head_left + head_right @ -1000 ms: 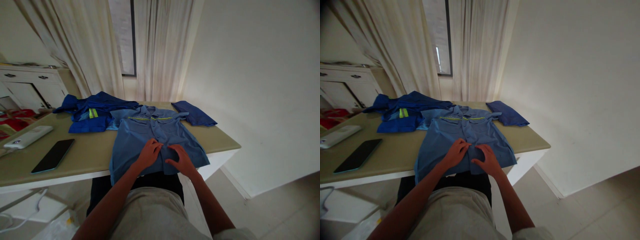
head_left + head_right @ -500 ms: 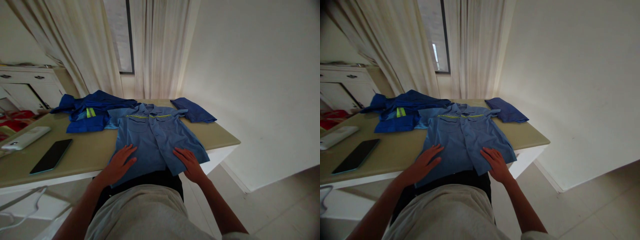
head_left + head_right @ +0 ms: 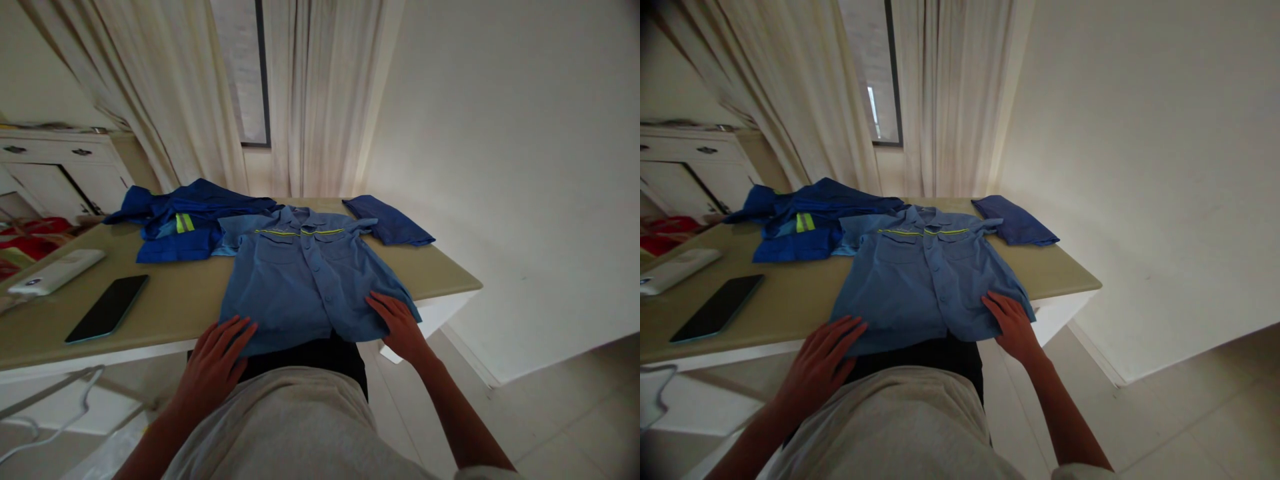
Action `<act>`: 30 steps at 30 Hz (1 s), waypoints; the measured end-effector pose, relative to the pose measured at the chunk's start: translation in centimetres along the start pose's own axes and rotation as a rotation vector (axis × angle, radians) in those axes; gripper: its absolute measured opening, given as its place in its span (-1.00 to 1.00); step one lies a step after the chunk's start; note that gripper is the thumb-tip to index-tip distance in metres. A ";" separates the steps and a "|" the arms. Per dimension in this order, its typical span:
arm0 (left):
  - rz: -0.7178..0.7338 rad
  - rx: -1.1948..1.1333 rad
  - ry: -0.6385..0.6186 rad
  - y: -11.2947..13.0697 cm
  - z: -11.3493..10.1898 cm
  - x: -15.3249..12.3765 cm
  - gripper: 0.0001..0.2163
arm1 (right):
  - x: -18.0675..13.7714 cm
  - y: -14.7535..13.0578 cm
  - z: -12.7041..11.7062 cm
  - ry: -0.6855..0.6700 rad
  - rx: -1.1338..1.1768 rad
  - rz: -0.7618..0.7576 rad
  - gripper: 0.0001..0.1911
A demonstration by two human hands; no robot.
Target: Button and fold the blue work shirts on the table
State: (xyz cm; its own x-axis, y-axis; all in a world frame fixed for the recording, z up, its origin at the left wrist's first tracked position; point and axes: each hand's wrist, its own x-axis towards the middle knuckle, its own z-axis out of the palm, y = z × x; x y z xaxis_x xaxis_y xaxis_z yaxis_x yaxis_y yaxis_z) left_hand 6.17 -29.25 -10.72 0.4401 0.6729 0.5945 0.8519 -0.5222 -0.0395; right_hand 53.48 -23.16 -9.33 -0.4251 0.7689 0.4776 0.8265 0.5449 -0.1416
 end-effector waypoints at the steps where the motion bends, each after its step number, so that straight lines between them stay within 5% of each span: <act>1: -0.003 -0.038 0.032 0.0 -0.1 0.2 -0.50 | 0.0 0.2 -0.2 -0.015 0.013 -0.004 0.03; 8: -0.051 -0.218 0.142 1.0 -0.4 0.4 -0.73 | 0.1 -0.3 -1.2 -0.078 0.084 -0.026 -0.06; 14: -0.011 -0.233 0.086 1.5 -0.7 0.1 -0.68 | -0.4 -0.4 -1.3 -0.065 0.068 -0.080 -0.21; 23: 0.094 0.015 0.000 3.5 1.6 0.2 -0.57 | 0.0 -3.2 0.1 0.025 -0.037 -0.210 -0.06; 30: 0.316 0.083 -0.019 5.9 3.7 5.1 -0.58 | 0.8 -5.3 1.9 0.050 0.003 -0.227 -0.10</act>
State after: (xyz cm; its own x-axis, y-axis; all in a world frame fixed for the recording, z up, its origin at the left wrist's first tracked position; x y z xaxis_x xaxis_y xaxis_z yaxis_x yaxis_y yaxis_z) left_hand 14.47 -26.99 -10.92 0.6913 0.4940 0.5273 0.6919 -0.6631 -0.2858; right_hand 48.00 -24.77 -9.85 -0.5811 0.6089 0.5399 0.7105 0.7031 -0.0283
